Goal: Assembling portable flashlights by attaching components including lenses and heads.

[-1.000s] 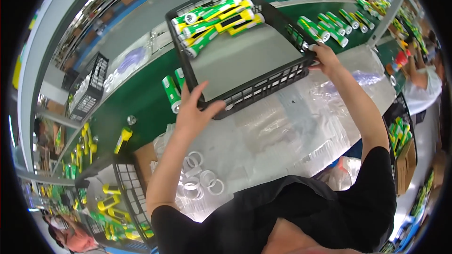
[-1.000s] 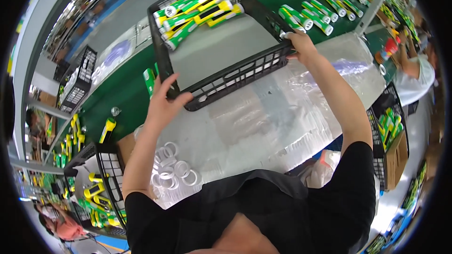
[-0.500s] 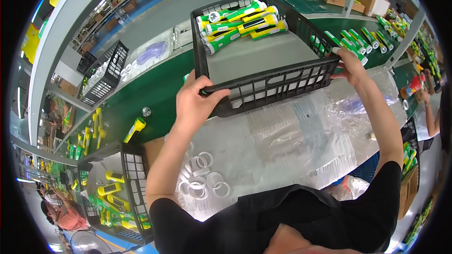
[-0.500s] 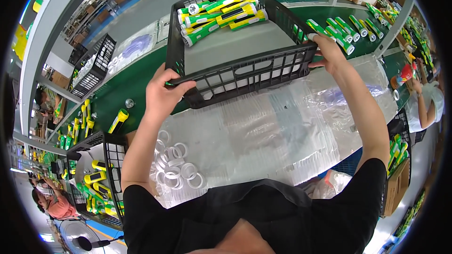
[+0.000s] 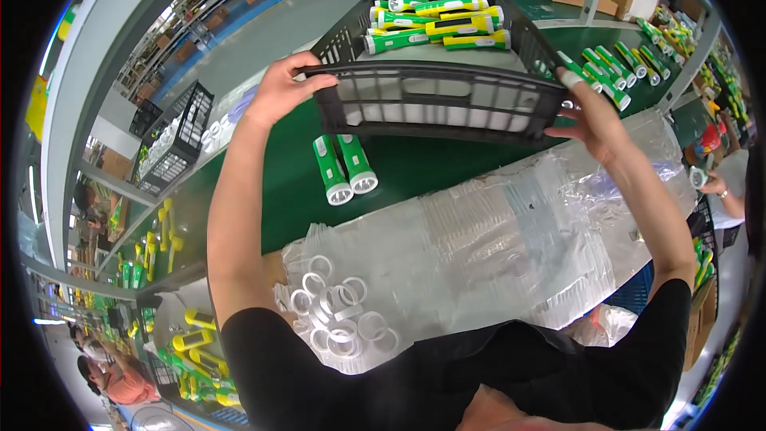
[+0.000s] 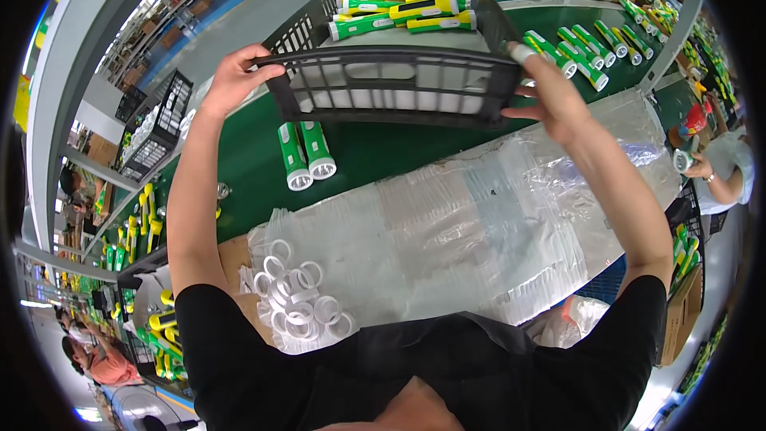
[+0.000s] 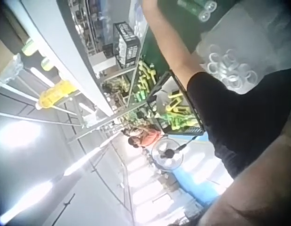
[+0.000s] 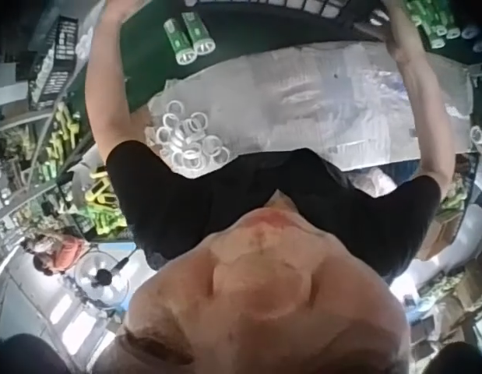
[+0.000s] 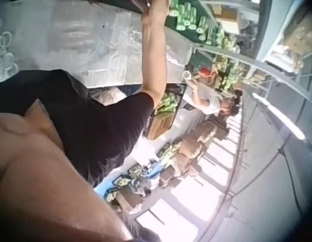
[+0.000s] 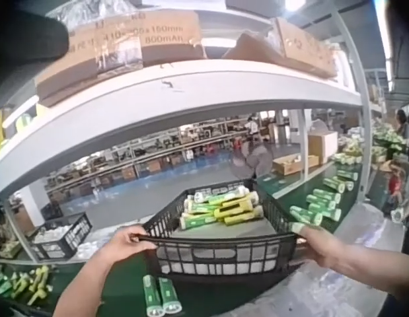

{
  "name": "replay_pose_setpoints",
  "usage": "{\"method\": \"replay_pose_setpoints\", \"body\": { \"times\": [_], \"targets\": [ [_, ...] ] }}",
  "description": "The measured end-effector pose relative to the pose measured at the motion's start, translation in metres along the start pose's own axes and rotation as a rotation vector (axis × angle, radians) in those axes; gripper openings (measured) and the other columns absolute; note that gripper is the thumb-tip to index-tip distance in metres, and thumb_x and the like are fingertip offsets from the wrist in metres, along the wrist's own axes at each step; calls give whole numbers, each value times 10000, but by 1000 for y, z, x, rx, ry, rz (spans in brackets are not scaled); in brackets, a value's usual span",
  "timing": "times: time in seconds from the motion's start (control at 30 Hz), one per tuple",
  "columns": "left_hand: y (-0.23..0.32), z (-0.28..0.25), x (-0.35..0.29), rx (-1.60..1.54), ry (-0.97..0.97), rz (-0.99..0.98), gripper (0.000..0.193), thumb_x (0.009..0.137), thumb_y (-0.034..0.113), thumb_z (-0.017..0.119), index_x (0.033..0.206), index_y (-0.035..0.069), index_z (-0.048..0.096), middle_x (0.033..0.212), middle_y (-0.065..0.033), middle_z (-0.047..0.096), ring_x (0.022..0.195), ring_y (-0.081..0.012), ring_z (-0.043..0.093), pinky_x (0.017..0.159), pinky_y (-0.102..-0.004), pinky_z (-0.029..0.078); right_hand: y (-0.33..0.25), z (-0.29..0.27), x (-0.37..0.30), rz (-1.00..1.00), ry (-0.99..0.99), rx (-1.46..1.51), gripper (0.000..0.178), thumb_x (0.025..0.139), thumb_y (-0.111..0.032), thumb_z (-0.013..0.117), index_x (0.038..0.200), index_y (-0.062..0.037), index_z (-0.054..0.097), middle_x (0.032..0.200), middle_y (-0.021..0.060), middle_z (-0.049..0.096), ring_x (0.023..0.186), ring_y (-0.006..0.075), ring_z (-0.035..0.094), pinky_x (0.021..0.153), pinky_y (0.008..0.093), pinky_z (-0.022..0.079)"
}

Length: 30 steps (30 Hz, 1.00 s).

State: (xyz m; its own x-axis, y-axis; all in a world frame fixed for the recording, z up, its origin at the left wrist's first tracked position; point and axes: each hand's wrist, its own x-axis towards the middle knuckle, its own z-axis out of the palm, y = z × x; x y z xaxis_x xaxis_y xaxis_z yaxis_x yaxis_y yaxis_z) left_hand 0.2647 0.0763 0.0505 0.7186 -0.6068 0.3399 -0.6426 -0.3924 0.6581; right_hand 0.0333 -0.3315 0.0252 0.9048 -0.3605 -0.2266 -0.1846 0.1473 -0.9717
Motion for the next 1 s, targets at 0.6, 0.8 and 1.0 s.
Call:
{"method": "replay_pose_setpoints", "body": {
  "times": [0.6,0.8,1.0],
  "targets": [
    [-52,96,10,237,453,-199,494,877,389,631,1271,97,568,1204,-215,606,1127,-368,557,992,-437,420,55,282,126,-78,-613,542,389,856,-239,627,1181,-55,517,1196,90,504,1141,239,511,963,456,441],
    [-84,94,-7,312,471,-175,315,847,247,716,1083,45,666,953,-117,702,870,-223,671,801,-302,505,68,217,199,-661,-20,-698,389,840,-377,632,1046,-47,653,1069,123,631,1052,277,599,891,426,505],
    [-75,91,9,260,462,-180,279,877,320,650,1028,88,686,892,-180,683,924,-372,621,857,-413,486,34,113,320,-1308,-160,-1266,716,828,-556,649,1304,-39,510,1280,199,529,1234,385,458,1074,441,346]
  ]
}}
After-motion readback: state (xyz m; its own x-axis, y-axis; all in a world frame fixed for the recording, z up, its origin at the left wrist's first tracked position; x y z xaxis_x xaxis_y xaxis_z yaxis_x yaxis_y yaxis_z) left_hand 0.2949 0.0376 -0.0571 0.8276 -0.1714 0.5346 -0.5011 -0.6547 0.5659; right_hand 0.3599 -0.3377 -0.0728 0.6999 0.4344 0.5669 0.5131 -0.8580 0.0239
